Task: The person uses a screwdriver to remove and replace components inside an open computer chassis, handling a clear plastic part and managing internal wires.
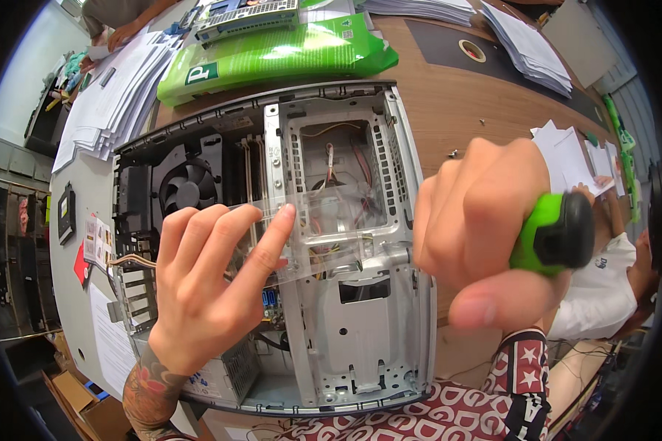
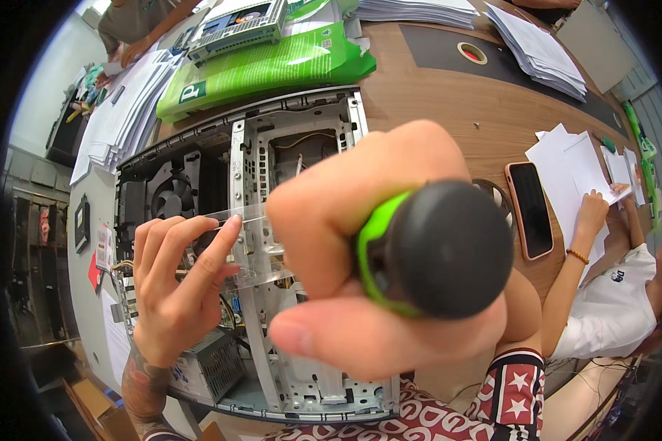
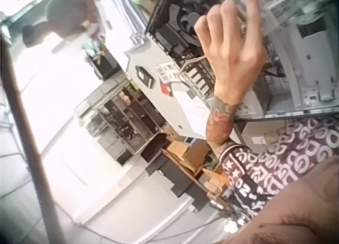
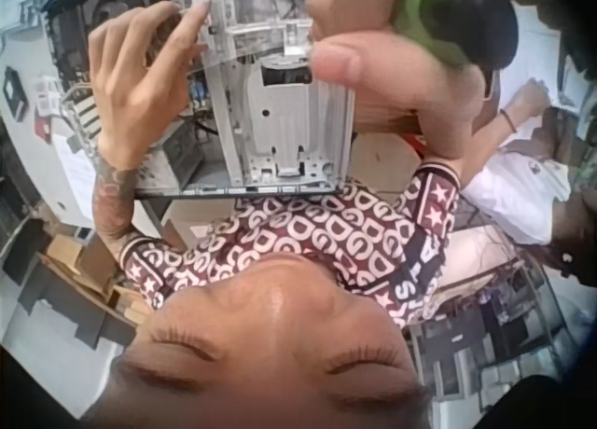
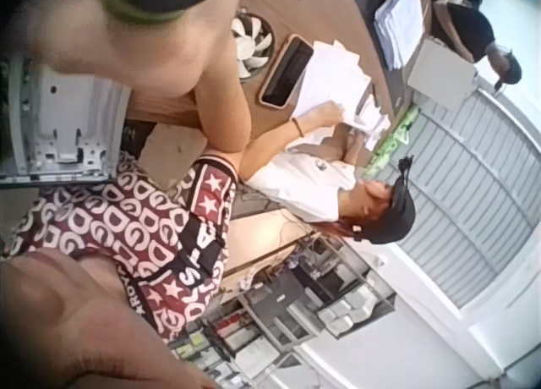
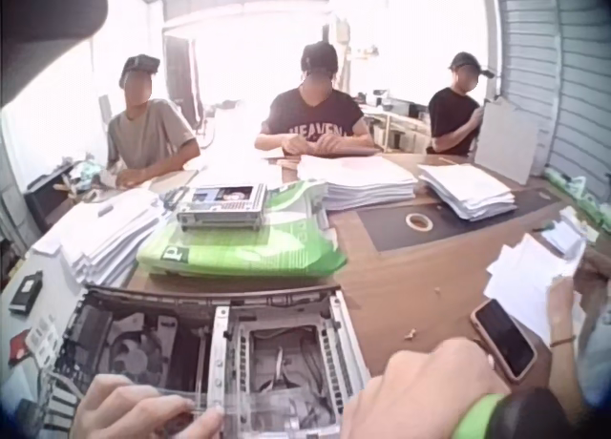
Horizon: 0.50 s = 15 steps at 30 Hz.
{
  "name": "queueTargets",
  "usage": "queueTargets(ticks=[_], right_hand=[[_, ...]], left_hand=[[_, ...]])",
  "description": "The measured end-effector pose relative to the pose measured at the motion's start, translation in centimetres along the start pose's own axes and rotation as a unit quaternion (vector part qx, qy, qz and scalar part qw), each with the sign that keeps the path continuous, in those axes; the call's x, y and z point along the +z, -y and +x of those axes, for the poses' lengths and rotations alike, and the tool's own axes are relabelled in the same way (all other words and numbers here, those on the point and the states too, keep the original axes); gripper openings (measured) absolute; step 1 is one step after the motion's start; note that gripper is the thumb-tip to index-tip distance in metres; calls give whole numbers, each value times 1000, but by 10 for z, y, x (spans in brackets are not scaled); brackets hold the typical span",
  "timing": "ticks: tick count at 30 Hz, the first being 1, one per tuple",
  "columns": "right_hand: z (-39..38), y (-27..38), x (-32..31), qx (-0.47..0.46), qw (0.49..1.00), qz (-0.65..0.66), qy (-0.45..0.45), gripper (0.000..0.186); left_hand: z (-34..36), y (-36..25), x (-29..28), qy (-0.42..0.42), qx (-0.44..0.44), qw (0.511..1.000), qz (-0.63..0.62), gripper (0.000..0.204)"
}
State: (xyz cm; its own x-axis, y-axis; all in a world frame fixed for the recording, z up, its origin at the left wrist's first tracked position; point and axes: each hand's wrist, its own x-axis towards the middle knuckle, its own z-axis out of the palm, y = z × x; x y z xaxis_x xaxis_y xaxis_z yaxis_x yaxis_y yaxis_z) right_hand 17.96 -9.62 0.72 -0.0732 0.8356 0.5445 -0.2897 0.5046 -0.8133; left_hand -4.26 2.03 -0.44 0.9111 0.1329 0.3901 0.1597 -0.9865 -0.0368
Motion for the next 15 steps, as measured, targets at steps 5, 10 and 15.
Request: queueTargets(ticks=[5,10,15], right_hand=[[-7,6,-5,38,992,61,-104,22],[-9,0,3,44,949,25,-312,25],[-25,3,14,-21,913,-35,-406,28]], left_hand=[[0,-1,0,-16,3,1000,-13,41],[-3,-1,0,-25,-2,1000,-17,44],[-3,0,0,-28,-1,999,-25,47]])
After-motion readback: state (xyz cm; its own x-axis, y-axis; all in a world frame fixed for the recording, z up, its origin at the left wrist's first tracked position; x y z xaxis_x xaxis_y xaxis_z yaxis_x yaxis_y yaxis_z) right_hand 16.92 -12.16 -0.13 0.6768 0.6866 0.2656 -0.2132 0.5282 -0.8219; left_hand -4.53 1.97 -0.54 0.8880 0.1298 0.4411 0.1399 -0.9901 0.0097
